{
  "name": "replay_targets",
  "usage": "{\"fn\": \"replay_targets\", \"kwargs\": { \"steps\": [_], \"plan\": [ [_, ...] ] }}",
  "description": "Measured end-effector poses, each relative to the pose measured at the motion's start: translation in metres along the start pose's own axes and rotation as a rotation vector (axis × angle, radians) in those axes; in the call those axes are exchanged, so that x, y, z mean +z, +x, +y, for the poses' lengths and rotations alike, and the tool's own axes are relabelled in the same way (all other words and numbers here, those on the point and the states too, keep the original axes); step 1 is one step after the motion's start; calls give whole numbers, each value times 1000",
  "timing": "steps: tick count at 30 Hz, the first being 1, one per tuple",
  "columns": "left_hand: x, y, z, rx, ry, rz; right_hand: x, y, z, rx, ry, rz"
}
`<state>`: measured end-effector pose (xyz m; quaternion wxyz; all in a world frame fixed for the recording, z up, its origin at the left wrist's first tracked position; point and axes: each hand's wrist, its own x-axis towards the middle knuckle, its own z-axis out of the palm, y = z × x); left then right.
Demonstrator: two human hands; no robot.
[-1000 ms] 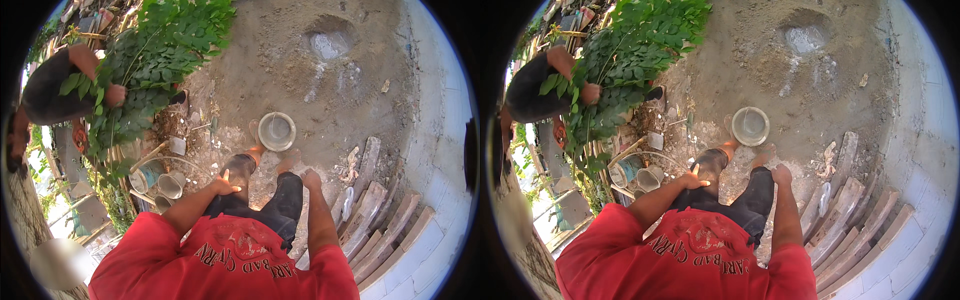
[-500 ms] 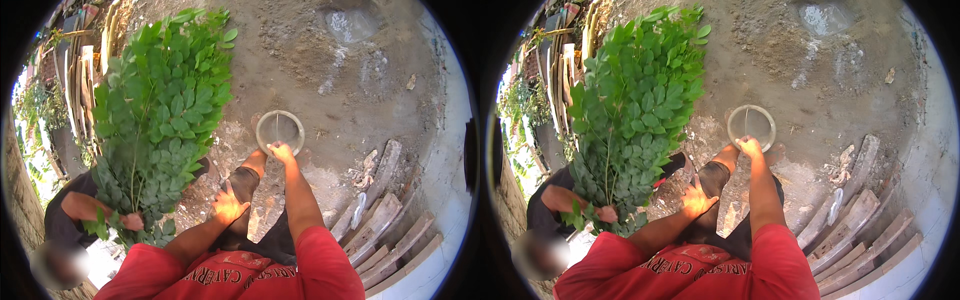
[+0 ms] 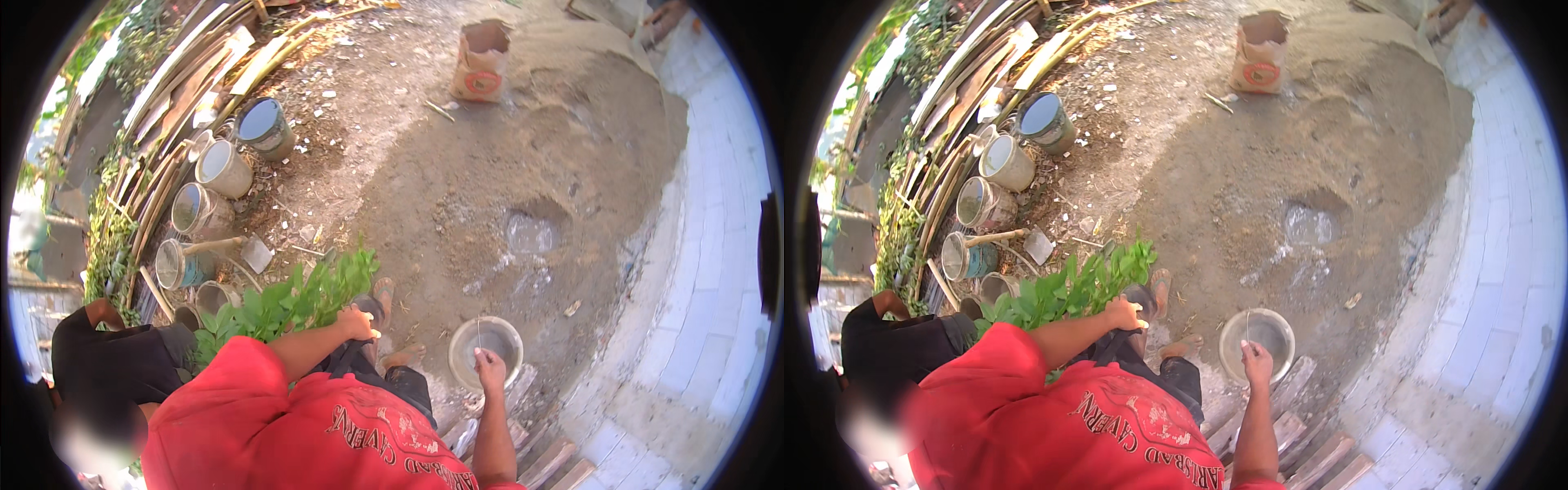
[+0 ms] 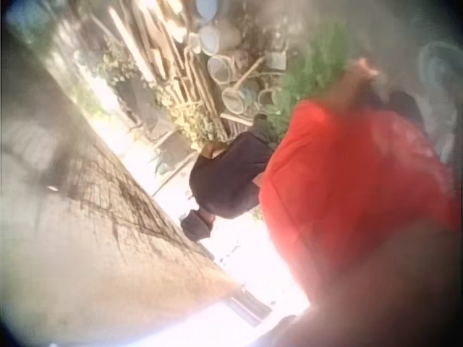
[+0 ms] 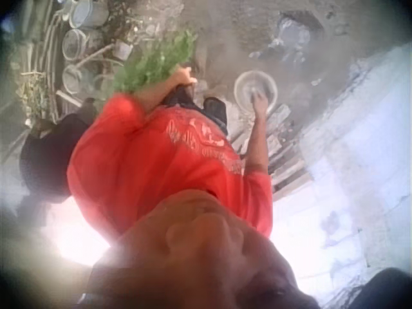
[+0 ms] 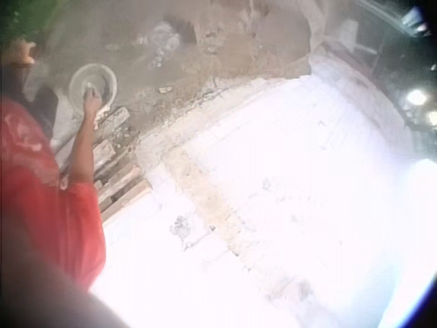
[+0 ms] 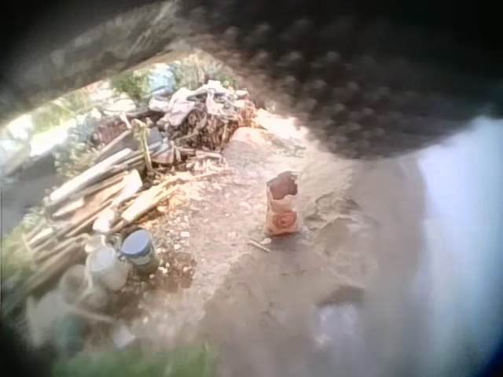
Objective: The person uses a hoe to mix dry cement and sand on the ground, creates a central depression, and pours water into the mixture from a bucket before continuing to mix the wet concrete.
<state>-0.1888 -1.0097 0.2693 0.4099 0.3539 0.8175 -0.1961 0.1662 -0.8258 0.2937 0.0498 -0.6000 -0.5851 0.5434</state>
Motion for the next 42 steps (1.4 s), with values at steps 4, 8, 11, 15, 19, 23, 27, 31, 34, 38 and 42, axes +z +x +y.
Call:
{"fn": "replay_targets", "kwargs": {
  "steps": [4,8,11,15,19,23,27,31,34,38,42],
  "plan": [
    [-45,8,-17,452,-248,-27,23,19,-32,-201,-544,180],
    [-87,9,-8,795,-598,305,75,49,-134,-317,-766,100],
    [-142,15,7,882,-571,508,111,62,-202,-538,-848,-4],
    [-206,36,-9,1000,-490,596,155,83,-309,-648,-782,-238],
    [-291,30,-45,699,-699,293,188,105,-392,-1132,-610,-172],
    [-297,94,-83,625,-967,440,224,158,-420,-902,-588,-74],
    [-359,99,-138,286,-1224,568,246,233,-439,-564,-741,-236],
    [-388,166,-211,-1,-1548,723,293,344,-458,-671,-1031,-362],
    [-402,222,-249,-88,-1729,779,323,406,-522,-290,-1239,-695],
    [-477,248,-269,-7,-2094,790,370,512,-580,-609,-1329,-800],
    [-553,263,-302,-79,-2194,935,423,577,-670,-723,-1137,-799]
  ]
}}
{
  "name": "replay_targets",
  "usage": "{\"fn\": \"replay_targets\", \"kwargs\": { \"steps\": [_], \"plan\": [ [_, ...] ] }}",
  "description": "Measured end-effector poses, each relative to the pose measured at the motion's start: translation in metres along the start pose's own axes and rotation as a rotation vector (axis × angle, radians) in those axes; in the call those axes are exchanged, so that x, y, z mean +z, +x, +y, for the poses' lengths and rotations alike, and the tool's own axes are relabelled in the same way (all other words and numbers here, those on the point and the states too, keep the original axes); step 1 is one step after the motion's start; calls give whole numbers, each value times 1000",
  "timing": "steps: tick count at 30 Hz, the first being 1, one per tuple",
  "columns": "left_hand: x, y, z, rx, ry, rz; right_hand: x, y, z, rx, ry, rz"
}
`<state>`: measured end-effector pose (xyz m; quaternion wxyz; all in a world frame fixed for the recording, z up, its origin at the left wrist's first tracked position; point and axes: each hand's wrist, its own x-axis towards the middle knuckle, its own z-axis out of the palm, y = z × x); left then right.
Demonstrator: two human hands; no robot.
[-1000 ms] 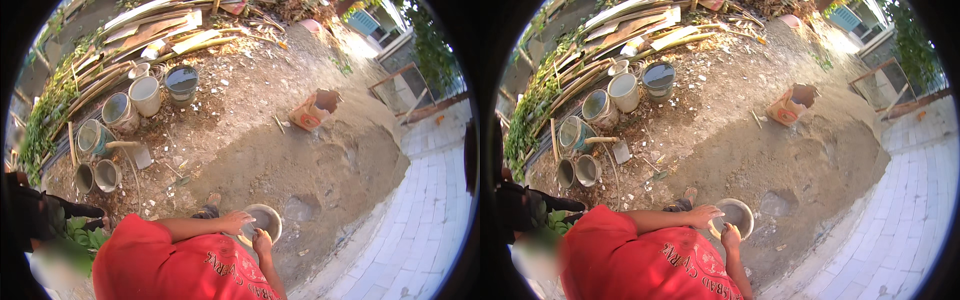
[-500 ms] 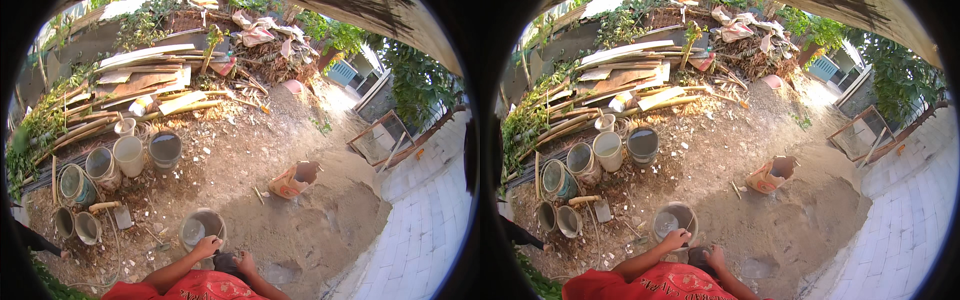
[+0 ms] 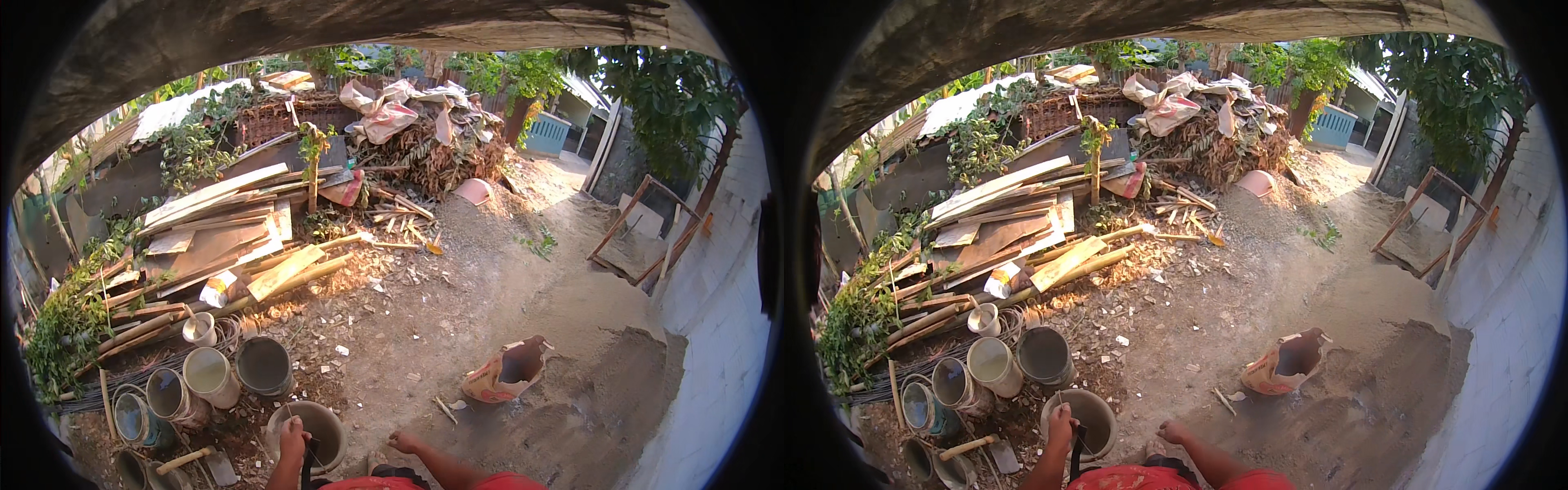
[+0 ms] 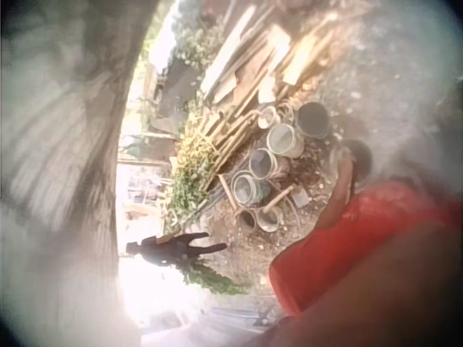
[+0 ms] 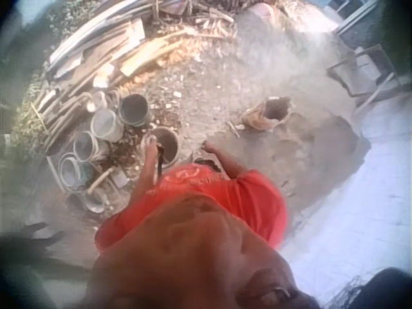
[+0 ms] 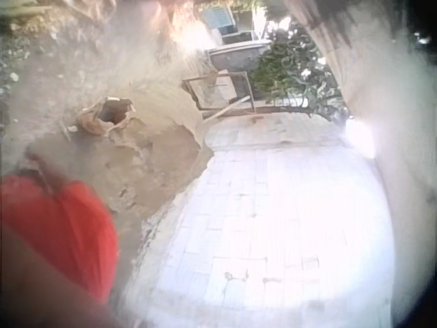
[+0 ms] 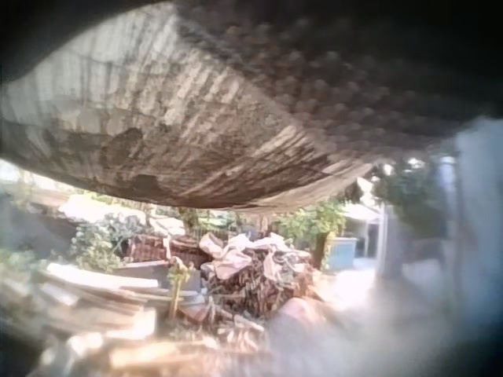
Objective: The person uses a hoe to mix dry cement and sand on the ground, creates a central depression, and pours water into the mixture from a bucket before continuing to mix the wet concrete.
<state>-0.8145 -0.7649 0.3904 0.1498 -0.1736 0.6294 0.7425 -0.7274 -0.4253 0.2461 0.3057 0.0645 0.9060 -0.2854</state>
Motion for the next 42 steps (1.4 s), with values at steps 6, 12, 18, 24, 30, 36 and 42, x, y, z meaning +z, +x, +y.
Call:
{"fn": "replay_targets", "kwargs": {
  "steps": [6,12,18,24,30,36,42],
  "plan": [
    [31,74,75,32,-216,135,-80,72,7,101,-110,-57],
    [-5,179,85,-29,-209,173,-104,112,2,221,-157,-115],
    [0,270,102,-181,-110,64,-118,142,-3,151,-184,-163],
    [-87,345,4,-61,395,205,-183,215,-74,123,-63,-109],
    [-106,320,-20,100,1238,89,-221,268,-110,-63,-214,-113],
    [-108,300,-28,-338,1395,-123,-235,309,-133,-211,-317,-288],
    [-53,318,-9,-406,1322,-126,-242,337,-109,-380,-403,-551]
  ]
}}
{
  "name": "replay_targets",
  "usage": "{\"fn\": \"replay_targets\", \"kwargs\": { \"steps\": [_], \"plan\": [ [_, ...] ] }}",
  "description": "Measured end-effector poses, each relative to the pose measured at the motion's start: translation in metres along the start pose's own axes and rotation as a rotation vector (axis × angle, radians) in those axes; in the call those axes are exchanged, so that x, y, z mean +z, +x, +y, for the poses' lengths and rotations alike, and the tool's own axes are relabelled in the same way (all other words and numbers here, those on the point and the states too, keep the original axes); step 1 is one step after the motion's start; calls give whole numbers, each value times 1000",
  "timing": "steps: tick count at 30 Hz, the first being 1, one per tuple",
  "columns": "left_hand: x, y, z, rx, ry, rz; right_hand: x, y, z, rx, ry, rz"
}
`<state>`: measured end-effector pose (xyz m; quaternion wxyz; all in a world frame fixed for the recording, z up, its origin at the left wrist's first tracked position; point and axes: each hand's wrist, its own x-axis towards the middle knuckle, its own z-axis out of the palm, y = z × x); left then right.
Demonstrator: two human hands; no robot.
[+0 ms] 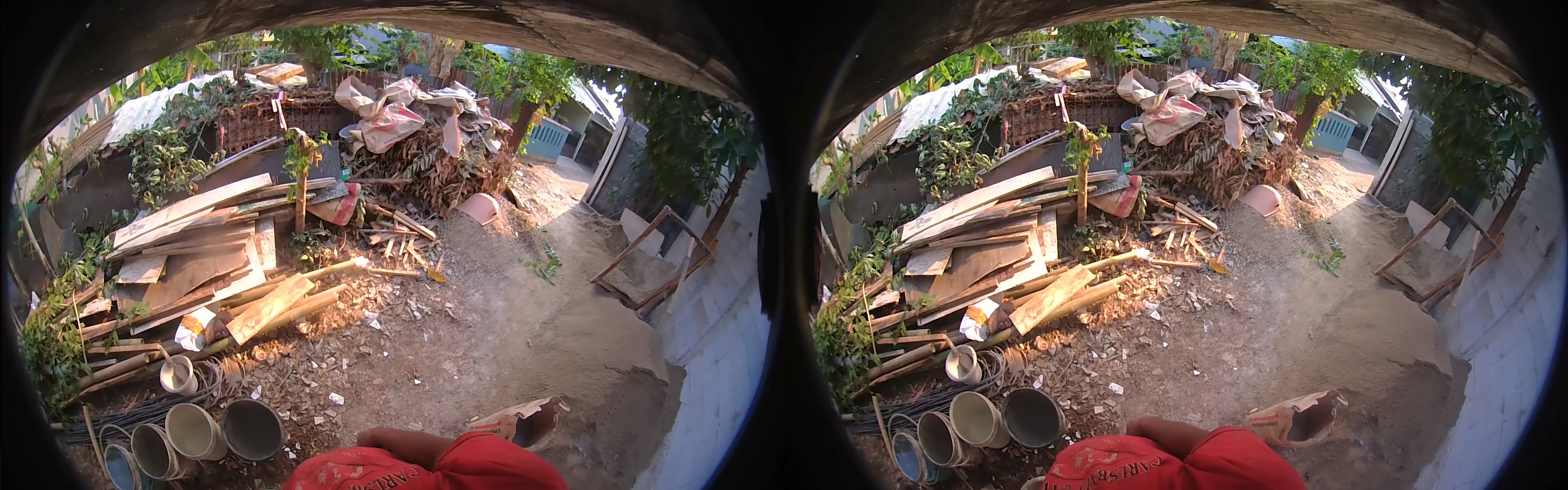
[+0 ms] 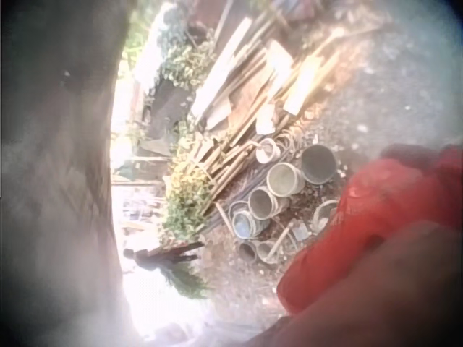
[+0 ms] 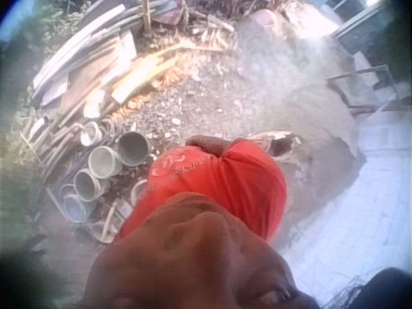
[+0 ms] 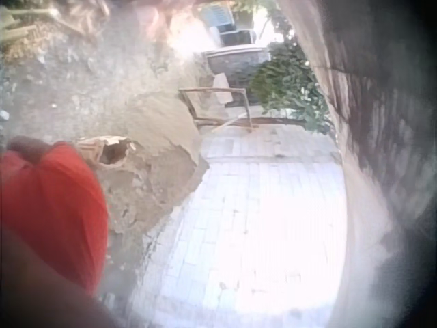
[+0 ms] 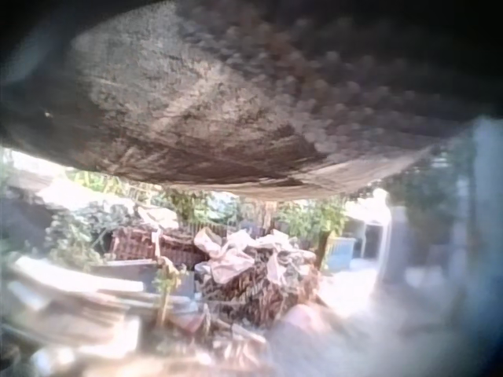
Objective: The person uses a hoe to mix dry cement and sand on the ground, creates a central depression, and pours water into the mixture from a bucket before continuing to mix the wet concrete.
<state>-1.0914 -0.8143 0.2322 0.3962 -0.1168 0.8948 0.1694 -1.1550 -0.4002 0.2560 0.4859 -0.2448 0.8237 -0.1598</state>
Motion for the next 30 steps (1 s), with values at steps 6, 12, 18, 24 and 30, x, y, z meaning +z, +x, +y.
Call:
{"fn": "replay_targets", "kwargs": {
  "steps": [6,12,18,24,30],
  "plan": [
    [-3,11,78,59,-64,-15,-35,-12,18,-52,-112,-49],
    [5,8,121,43,-107,-40,-26,-90,64,-195,339,8],
    [23,2,136,-17,-127,-60,-13,-145,95,-120,419,98],
    [102,-22,67,74,14,-113,-28,-172,90,112,87,109],
    [130,-31,78,-139,-144,2,-44,-208,51,102,449,190]
  ]
}}
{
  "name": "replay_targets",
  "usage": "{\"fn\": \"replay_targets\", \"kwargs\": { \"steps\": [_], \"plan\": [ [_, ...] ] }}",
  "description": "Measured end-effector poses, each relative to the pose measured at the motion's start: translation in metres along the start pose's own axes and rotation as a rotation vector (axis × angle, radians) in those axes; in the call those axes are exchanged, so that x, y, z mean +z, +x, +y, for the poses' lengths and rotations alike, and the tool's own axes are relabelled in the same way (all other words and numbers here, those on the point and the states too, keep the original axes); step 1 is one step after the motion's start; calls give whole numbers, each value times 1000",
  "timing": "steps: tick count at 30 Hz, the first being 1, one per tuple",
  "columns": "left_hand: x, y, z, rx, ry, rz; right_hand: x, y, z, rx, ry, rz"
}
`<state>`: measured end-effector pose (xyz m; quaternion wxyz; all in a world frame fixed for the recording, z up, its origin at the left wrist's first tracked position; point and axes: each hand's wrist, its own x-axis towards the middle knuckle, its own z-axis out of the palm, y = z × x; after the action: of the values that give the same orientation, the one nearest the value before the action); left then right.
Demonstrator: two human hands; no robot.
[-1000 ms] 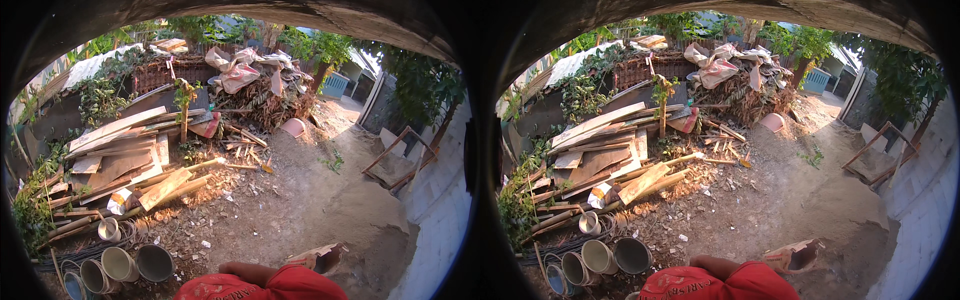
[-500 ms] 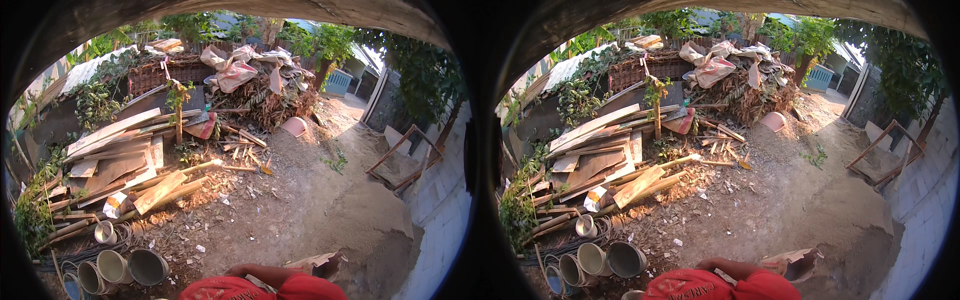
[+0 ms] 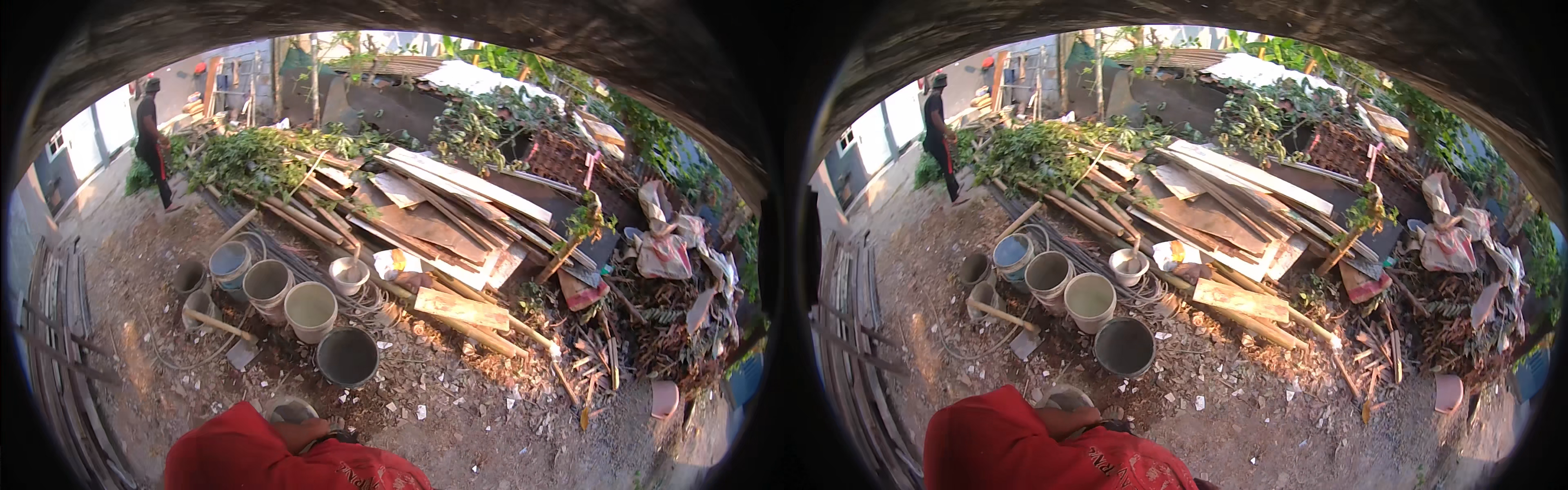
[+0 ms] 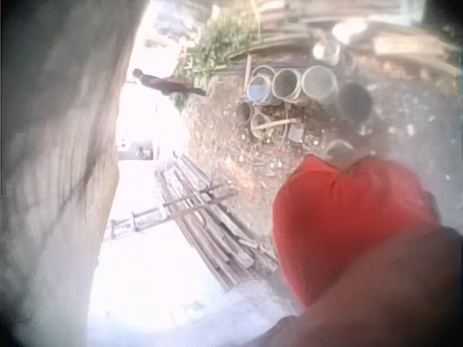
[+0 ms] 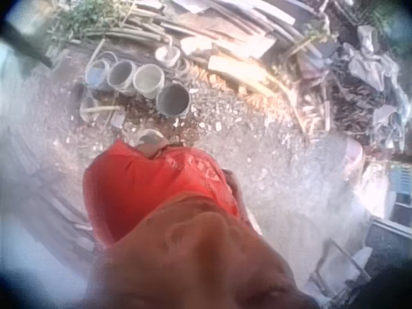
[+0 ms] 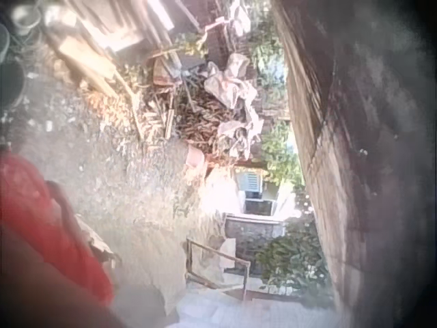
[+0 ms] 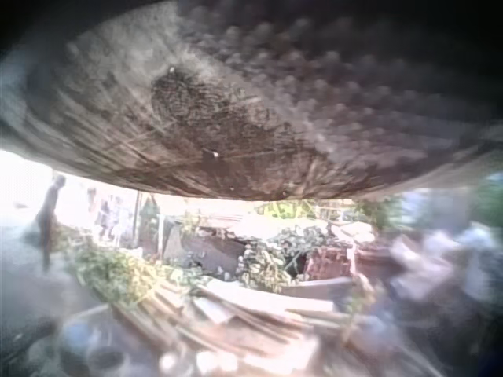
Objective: The person uses a hoe to mix dry cement and sand on the ground, creates a central depression, and pours water into the mixture from a bucket before continuing to mix the wet concrete.
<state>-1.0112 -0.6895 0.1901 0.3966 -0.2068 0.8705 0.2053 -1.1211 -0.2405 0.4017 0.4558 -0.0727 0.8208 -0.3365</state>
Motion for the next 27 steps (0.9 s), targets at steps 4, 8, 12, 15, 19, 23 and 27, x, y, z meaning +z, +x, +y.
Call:
{"fn": "replay_targets", "kwargs": {
  "steps": [4,8,12,15,19,23,27],
  "plan": [
    [15,-22,4,-153,-56,14,9,19,-24,-61,-47,-60],
    [28,-57,13,-209,-259,76,10,29,-27,-88,-86,-107],
    [31,-70,21,-258,-328,16,9,27,-24,-97,-103,-139],
    [43,-73,12,-292,-360,74,15,26,-21,-101,-106,-167],
    [50,-68,-2,-306,-305,116,22,23,-6,-99,-91,-203],
    [23,-54,11,-271,-273,96,-11,16,52,-103,-111,-278],
    [34,-51,-67,70,-187,58,-106,61,91,59,-525,151]
  ]
}}
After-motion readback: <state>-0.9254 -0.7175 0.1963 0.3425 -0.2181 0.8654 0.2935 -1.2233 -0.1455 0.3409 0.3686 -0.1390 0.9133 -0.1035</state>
